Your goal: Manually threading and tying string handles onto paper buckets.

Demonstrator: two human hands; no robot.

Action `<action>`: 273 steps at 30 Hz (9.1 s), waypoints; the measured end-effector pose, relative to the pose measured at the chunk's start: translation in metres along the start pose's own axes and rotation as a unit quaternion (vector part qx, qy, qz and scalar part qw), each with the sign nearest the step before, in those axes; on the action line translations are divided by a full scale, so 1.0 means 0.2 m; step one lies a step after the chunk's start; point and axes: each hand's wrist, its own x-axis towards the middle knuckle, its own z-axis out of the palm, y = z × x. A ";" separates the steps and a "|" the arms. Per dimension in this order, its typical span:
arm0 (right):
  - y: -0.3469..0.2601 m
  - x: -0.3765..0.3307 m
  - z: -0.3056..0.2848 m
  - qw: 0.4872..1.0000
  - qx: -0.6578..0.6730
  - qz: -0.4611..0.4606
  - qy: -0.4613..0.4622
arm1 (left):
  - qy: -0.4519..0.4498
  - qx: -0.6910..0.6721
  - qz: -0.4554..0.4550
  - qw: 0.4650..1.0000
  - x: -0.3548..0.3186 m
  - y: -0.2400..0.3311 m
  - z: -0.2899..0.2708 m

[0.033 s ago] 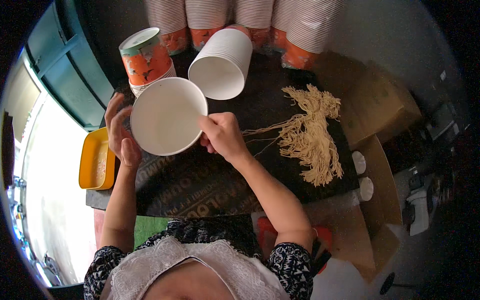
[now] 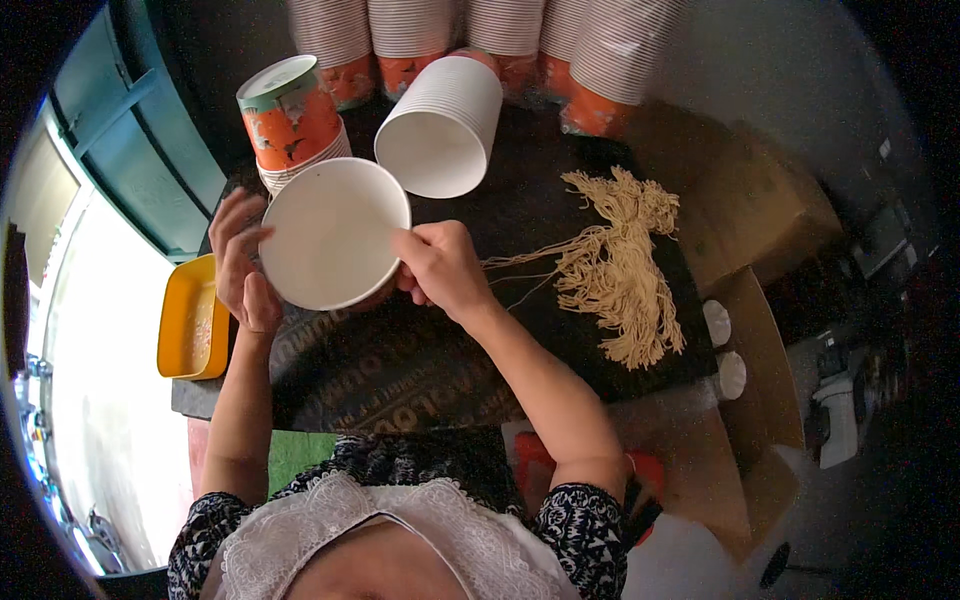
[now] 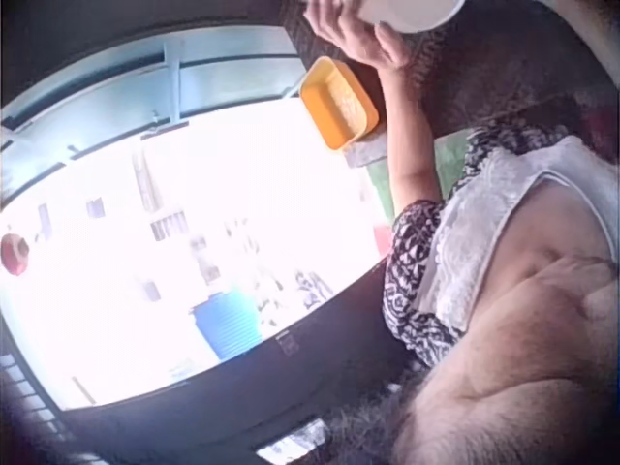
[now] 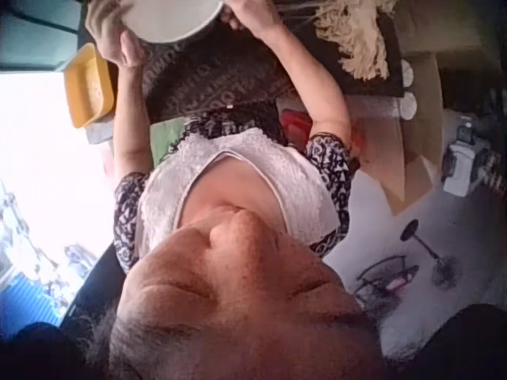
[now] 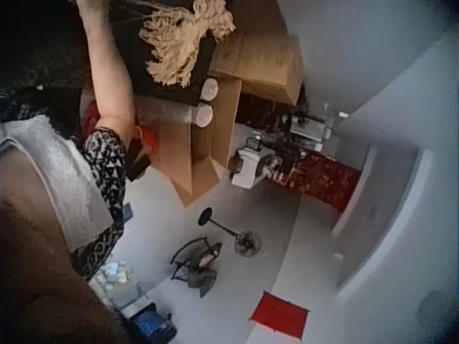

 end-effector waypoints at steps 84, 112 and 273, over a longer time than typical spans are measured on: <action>0.13 -0.24 0.34 0.964 -0.086 -0.206 0.142 | -0.597 -0.058 -0.070 0.797 0.32 0.07 0.01; 0.08 -0.25 0.33 0.956 -0.130 -0.247 0.094 | -0.646 -0.020 -0.154 0.747 0.28 0.06 0.02; 0.43 0.12 0.13 0.920 -0.329 -0.211 0.044 | -0.354 -0.310 -0.502 0.726 -0.30 -0.11 0.27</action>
